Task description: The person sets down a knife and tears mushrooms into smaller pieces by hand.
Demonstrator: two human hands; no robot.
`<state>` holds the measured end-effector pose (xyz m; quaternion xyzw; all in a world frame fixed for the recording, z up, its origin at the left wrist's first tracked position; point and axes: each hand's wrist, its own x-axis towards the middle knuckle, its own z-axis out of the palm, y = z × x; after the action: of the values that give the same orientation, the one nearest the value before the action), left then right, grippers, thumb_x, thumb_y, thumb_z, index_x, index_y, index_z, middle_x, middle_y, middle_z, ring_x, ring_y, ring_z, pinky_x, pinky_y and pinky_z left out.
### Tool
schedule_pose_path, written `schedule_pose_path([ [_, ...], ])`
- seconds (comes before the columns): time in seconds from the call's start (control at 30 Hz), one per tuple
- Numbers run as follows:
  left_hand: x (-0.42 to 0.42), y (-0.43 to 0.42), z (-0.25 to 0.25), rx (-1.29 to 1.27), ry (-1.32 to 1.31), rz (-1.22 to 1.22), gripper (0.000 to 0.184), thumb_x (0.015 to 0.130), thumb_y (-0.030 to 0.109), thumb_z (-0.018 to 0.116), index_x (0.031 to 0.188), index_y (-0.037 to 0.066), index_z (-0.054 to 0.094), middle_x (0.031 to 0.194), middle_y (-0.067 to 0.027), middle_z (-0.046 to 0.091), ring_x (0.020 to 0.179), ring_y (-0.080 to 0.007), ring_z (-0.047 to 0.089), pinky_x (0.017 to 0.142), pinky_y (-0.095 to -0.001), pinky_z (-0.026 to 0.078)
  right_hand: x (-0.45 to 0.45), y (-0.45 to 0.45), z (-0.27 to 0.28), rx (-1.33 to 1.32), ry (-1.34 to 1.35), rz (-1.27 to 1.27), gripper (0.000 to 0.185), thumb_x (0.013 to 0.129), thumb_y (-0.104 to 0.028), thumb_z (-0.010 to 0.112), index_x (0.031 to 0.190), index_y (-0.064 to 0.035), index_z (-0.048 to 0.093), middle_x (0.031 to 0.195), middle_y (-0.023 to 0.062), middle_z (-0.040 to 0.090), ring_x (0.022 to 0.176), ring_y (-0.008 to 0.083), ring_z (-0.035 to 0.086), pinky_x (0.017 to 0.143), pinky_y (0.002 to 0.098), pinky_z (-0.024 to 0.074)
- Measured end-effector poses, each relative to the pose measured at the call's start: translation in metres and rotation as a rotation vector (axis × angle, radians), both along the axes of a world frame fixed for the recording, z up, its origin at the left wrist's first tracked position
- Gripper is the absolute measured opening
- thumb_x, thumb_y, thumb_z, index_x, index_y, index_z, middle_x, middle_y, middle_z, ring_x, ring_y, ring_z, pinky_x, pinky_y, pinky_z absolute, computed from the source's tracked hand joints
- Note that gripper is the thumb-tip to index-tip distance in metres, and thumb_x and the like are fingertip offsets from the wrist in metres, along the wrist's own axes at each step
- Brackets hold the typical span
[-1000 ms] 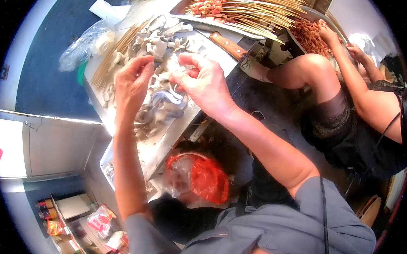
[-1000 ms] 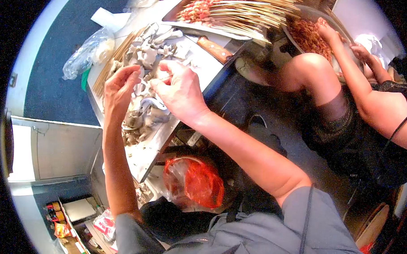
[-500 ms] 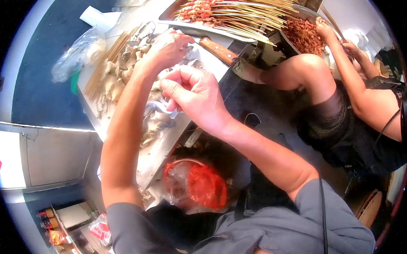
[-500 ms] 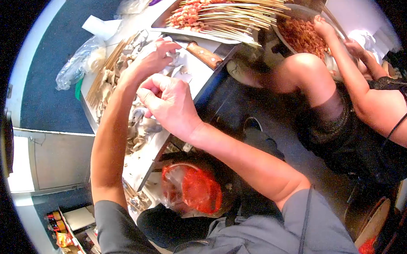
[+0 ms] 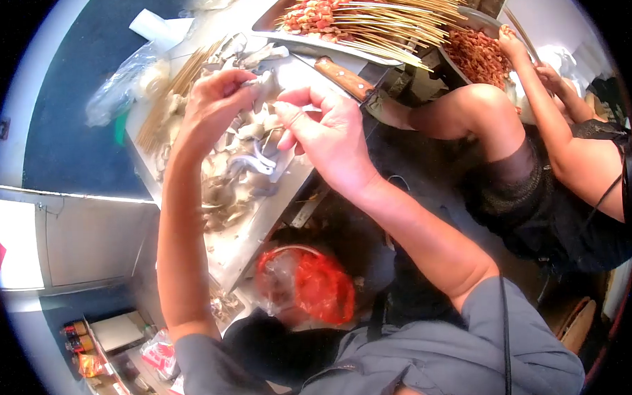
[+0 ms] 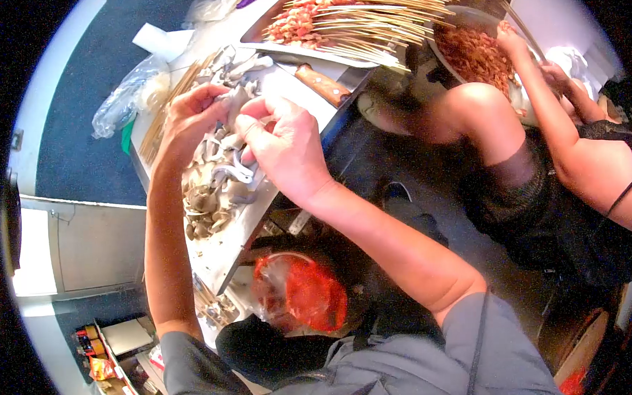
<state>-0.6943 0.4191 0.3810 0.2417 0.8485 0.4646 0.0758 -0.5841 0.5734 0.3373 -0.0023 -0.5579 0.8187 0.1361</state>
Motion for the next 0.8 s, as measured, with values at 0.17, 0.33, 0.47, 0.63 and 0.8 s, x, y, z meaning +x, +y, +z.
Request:
schedule_pose_path([
  [0.17, 0.025, -0.022, -0.003, 0.129, -0.153, -0.061, 0.019, 0.090, 0.011, 0.066, 0.108, 0.002, 0.064, 0.077, -0.0021, 0.064, 0.065, -0.0064, 0.055, 0.059, -0.0202, 0.044, -0.004, -0.007, -0.006, 0.030, 0.010, -0.018, 0.019, 0.087, -0.009, 0.067, 0.100, 0.0045, 0.061, 0.076, 0.0076, 0.067, 0.059, 0.0115, 0.065, 0.054, 0.0246, 0.0496],
  [0.33, 0.042, -0.027, -0.007, 0.306, -0.200, -0.125, 0.018, 0.089, 0.003, 0.066, 0.106, 0.001, 0.064, 0.082, -0.0030, 0.064, 0.067, -0.0078, 0.056, 0.061, -0.0212, 0.046, -0.006, -0.015, -0.012, 0.047, 0.046, 0.026, 0.022, 0.084, -0.008, 0.071, 0.101, 0.0048, 0.063, 0.077, 0.0064, 0.067, 0.060, 0.0098, 0.064, 0.055, 0.0233, 0.0508],
  [0.47, 0.047, -0.028, -0.006, 0.317, -0.222, -0.150, 0.014, 0.090, 0.005, 0.065, 0.103, 0.000, 0.064, 0.080, -0.0032, 0.063, 0.067, -0.0089, 0.057, 0.061, -0.0218, 0.046, -0.005, -0.012, -0.012, 0.045, 0.033, 0.111, 0.014, 0.084, -0.007, 0.070, 0.092, 0.0040, 0.066, 0.074, 0.0054, 0.067, 0.059, 0.0088, 0.063, 0.054, 0.0226, 0.0505],
  [0.63, 0.052, -0.027, -0.013, 0.351, -0.246, -0.127, 0.011, 0.090, 0.005, 0.066, 0.099, -0.001, 0.063, 0.077, -0.0037, 0.062, 0.064, -0.0093, 0.056, 0.060, -0.0222, 0.046, -0.003, -0.014, -0.010, 0.074, 0.021, 0.097, 0.007, 0.082, -0.003, 0.066, 0.083, 0.0035, 0.067, 0.071, 0.0050, 0.067, 0.057, 0.0081, 0.062, 0.052, 0.0225, 0.0498],
  [0.8, 0.059, -0.023, -0.022, 0.495, -0.238, 0.039, 0.008, 0.088, 0.006, 0.066, 0.094, 0.000, 0.064, 0.075, -0.0051, 0.063, 0.063, -0.0110, 0.058, 0.059, -0.0231, 0.047, -0.003, -0.016, -0.007, 0.016, 0.019, 0.064, 0.006, 0.081, -0.002, 0.066, 0.081, 0.0038, 0.066, 0.070, 0.0062, 0.067, 0.057, 0.0085, 0.063, 0.051, 0.0225, 0.0498],
])
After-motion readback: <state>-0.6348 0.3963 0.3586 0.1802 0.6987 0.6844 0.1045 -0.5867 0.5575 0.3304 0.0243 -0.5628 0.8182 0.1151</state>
